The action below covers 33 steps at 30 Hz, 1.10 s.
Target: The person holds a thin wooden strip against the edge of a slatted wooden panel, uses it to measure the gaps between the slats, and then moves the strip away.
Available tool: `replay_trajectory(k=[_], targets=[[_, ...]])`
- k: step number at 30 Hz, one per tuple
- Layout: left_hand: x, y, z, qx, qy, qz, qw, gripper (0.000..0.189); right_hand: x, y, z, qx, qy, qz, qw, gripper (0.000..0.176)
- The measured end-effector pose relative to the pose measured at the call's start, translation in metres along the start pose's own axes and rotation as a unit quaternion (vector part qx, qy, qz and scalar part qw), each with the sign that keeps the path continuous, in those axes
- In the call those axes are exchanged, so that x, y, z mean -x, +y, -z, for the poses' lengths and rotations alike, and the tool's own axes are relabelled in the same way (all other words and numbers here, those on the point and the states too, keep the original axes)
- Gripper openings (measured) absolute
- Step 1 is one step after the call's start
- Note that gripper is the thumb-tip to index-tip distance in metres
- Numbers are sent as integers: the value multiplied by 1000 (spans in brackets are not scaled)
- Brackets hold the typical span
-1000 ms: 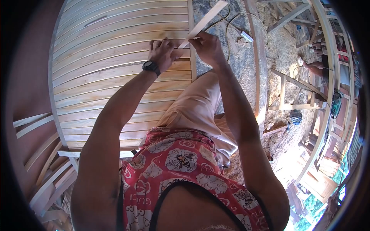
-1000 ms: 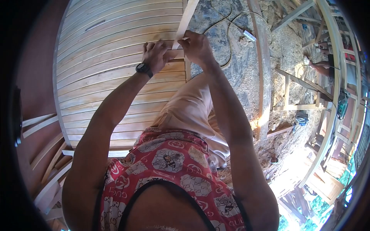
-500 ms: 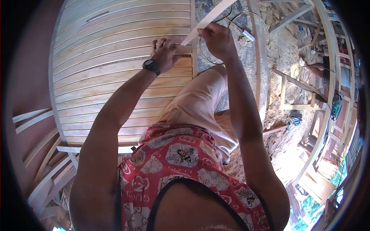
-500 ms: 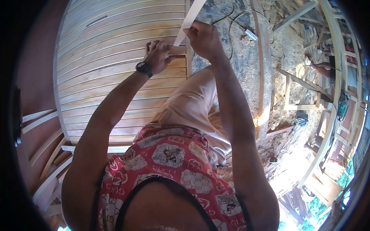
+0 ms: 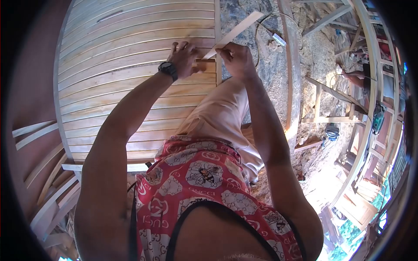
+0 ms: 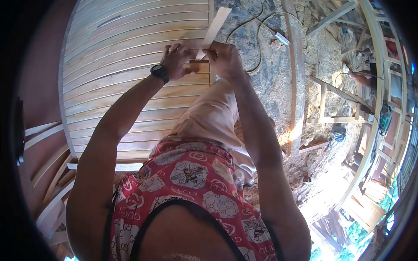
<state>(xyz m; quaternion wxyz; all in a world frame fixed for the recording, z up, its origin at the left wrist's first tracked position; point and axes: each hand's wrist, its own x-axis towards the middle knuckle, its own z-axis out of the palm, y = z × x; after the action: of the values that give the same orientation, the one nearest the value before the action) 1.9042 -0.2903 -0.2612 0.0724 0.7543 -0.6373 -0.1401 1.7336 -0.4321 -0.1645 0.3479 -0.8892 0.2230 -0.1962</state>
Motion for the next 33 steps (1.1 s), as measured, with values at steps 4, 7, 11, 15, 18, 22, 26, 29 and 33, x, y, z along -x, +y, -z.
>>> replay_trajectory(k=[4,7,11,15,18,22,26,29,33], targets=[[1,0,-3,4,13,-7,1000,58,2,1,-2,-6,23,17,1000,13],[-1,-1,-5,-23,33,-20,999,58,3,0,-2,-13,29,24,999,13],[-2,-2,-6,-44,23,-28,998,59,3,1,-3,-7,21,11,1000,13],[-1,-2,-8,-55,38,-33,997,59,3,-1,-2,-10,25,23,999,13],[-1,-3,-11,-60,41,-33,997,59,2,2,-3,4,7,15,1000,13],[0,0,-12,-55,50,-33,997,60,3,12,-6,-33,-25,2,999,19],[5,3,-22,-43,89,-34,994,52,5,13,-5,-33,-34,-6,999,24],[9,9,-22,0,128,-16,992,43,3,8,-5,-47,-26,-5,999,22],[18,15,-25,26,140,34,989,35,2,3,-6,9,-26,-13,1000,18]])
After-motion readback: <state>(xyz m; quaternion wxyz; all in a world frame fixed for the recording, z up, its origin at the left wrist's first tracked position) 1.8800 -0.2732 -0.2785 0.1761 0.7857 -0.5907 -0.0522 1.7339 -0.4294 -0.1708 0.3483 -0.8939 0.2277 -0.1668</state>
